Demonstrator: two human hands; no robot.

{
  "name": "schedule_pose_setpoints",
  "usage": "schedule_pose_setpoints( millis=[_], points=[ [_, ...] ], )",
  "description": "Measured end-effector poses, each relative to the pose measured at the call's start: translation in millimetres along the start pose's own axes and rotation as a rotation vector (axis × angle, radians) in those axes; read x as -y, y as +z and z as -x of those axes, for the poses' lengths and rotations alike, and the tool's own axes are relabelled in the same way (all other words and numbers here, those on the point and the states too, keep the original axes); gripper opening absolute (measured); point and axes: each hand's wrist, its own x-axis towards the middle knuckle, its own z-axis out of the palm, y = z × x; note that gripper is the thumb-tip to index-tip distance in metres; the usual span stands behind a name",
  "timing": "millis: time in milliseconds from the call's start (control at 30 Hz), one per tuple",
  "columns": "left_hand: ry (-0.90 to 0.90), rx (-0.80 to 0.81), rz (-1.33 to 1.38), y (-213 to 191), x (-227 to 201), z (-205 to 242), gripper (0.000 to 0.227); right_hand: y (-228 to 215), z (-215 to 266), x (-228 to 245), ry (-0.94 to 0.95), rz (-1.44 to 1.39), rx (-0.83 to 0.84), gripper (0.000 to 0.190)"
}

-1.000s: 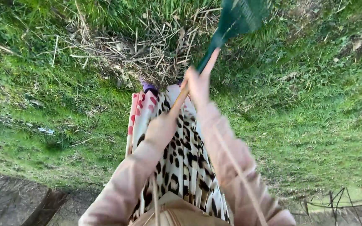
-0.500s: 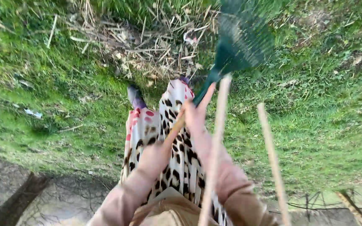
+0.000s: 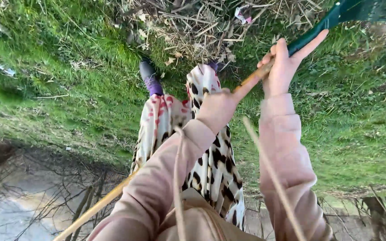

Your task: The person rakes dry grass and leaves on a lawn using a plastic rake.

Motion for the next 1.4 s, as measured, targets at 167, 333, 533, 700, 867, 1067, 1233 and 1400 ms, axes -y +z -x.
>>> schedule_pose_setpoints(
  millis=[167,333,533,700,867,1067,1233,1400],
  points=[
    [-0.001,0.07,-0.04,1,10,-9,0.099,4,-5,-3,-0.039,0.0,-0.013,0.091],
    [0.026,0.094,-0.004,22,36,-13,0.091,16,-21,-15,-0.043,0.073,-0.138,0.098],
    [0.043,-0.108,-0.076,54,86,-4,0.106,44,-14,-50,-0.081,0.079,-0.16,0.087],
    [0.043,-0.245,-0.477,51,136,40,0.105,81,15,-98,-0.048,0.039,-0.207,0.089],
    [-0.086,-0.308,-0.448,-16,164,109,0.1,97,59,-207,-0.029,0.305,-0.175,0.088],
    [-0.266,0.4,0.116,60,251,225,0.085,131,159,-318,0.004,0.568,-0.073,0.092],
    [-0.315,0.525,0.232,68,289,328,0.076,162,251,-329,0.338,0.713,-0.029,0.083],
    [-0.312,0.572,0.279,68,288,328,0.073,181,263,-244,0.326,0.331,0.089,0.088]
  ],
)
